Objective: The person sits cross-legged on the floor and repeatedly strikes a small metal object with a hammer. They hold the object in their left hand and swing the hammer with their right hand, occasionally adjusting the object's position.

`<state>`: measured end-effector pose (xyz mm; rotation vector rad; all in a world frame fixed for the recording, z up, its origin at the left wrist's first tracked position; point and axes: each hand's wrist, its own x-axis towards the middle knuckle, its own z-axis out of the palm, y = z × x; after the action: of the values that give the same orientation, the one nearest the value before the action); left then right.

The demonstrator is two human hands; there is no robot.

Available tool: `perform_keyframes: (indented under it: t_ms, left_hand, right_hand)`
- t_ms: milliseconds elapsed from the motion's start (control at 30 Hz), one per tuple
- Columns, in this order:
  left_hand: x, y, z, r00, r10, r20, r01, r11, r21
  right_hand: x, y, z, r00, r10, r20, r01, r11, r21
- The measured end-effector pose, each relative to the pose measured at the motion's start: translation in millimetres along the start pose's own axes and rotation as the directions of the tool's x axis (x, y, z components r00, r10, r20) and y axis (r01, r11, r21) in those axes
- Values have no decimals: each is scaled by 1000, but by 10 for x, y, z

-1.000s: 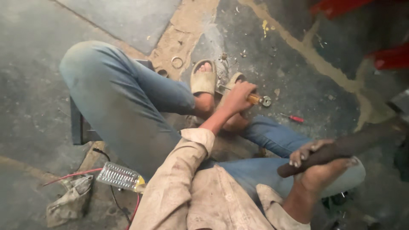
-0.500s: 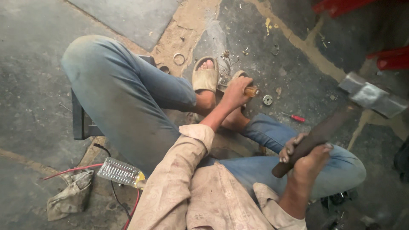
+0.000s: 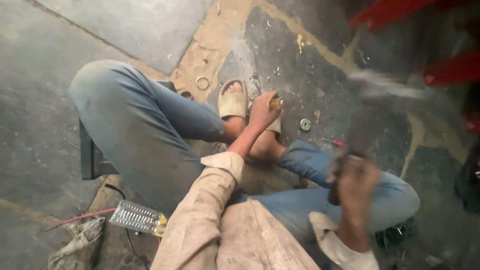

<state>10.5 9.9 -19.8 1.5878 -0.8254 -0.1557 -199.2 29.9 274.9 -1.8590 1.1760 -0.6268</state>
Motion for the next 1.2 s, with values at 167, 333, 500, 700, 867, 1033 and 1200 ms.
perform_keyframes:
  t_ms: [167, 333, 500, 700, 867, 1033, 1200]
  left_hand:
    - [-39, -25, 29, 987, -121, 105, 121, 993, 2]
    - [-43, -72, 39, 993, -86, 80, 87, 996, -15]
    - [140, -281, -91, 987, -122, -103, 117, 992, -54]
    - [377, -398, -271, 930, -352, -100, 333, 927, -174]
    - [484, -154, -451, 955, -238, -178, 201, 958, -203]
    - [474, 35, -506, 951, -310, -7, 304, 936, -177]
    - [459, 30, -420, 900, -420, 114, 433, 892, -132]
  right_hand:
    - [-57, -308, -198, 780, -470, -413, 616, 694, 373]
    - [-110, 488, 712, 975, -21, 223, 103, 927, -360]
    - [-102, 1010, 478, 887, 449, 107, -446, 894, -48]
    - [-326, 951, 323, 847, 506, 167, -521, 851, 64]
    - [-423, 1115, 583, 744, 609, 275, -643, 764, 50]
    - [-476, 1273, 581, 754, 591, 286, -630, 774, 62]
    - [-449, 1261, 550, 769, 572, 285, -618, 780, 101]
